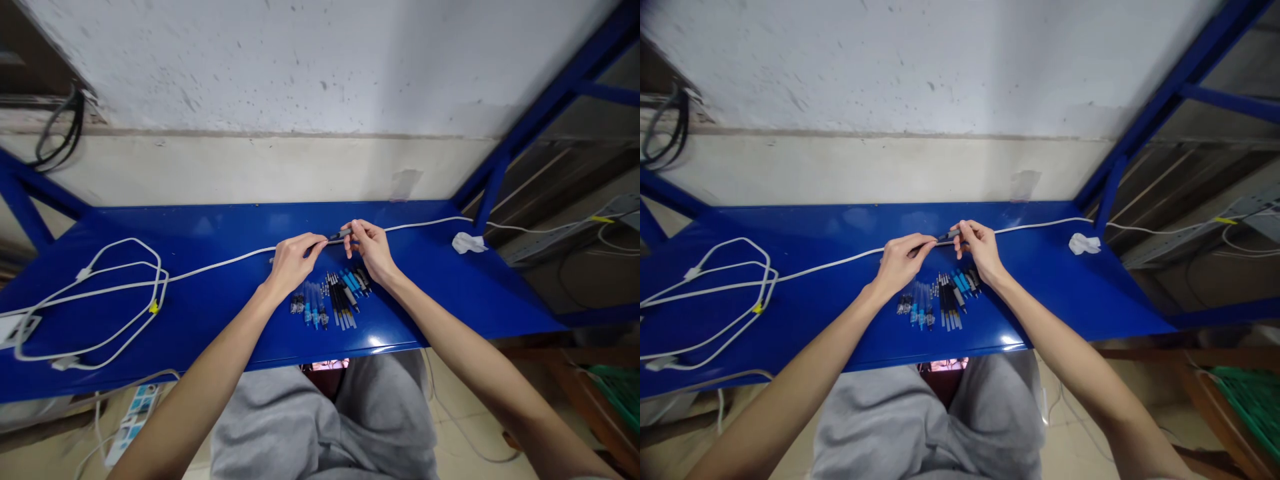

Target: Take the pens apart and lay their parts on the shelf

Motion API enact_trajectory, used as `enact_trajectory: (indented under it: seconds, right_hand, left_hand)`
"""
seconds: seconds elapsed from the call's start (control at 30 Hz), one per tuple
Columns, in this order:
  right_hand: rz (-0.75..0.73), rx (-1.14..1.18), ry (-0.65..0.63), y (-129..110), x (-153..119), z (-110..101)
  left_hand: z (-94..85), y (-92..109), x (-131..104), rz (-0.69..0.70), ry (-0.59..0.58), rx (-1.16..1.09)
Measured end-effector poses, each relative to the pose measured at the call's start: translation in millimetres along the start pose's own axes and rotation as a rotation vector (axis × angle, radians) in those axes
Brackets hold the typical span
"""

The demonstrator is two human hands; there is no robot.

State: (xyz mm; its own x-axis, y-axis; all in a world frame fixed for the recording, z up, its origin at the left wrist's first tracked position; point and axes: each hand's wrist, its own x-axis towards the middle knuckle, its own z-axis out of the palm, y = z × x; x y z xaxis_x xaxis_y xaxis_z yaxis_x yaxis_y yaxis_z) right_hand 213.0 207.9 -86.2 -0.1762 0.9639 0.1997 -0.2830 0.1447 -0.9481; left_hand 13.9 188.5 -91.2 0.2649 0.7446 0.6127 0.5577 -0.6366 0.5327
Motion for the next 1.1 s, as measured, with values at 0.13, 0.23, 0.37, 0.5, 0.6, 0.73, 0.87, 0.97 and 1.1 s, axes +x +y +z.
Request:
enact_trajectory:
  seconds: [0.13, 0.23, 0.37, 0.5, 0.6, 0.73, 0.87, 0.97, 1.1]
  right_hand:
    - [0.013, 0.006, -0.044, 0.7, 0.2, 0.4]
    - [0.025, -0.003, -0.038, -0.1, 0.3, 0.3]
    - [-0.003, -0.001, 0.006, -1.0, 0.3, -1.3]
    - [0.011, -0.011, -0.041, -0.4, 0.4, -1.7]
    - [0.007, -0.036, -0.047, 0.4, 0.8, -1.9]
    - [0.006, -0.067, -0.055, 1.4, 1.3, -2.3]
    - [-0.109, -0.212, -0.058, -1.8, -3.0, 1.9]
    - [-0.285, -0.401, -0.130, -7.2, -10.8, 9.6]
    - [-0.488, -0.648, -0.243, -9.7, -19.5, 17.4]
  left_hand:
    - [0.2, 0.1, 0.0, -0.013, 0.019, 0.015]
    - [0.2, 0.4, -0.1, -0.024, 0.035, 0.028]
    - [0.1, 1.6, 0.0, -0.033, 0.040, 0.031]
    - [-1.0, 2.3, 0.2, -0.027, 0.023, 0.028]
    - [-2.0, 2.2, 0.4, -0.024, 0.011, 0.031]
    - [-3.8, 3.2, 1.1, -0.037, -0.038, 0.031]
    - [-6.9, 7.7, 1.1, -0.053, -0.116, 0.139]
    - [-8.8, 13.9, 1.2, -0.066, -0.174, 0.232]
    - [-8.1, 22.2, 1.6, -0.037, -0.252, 0.226]
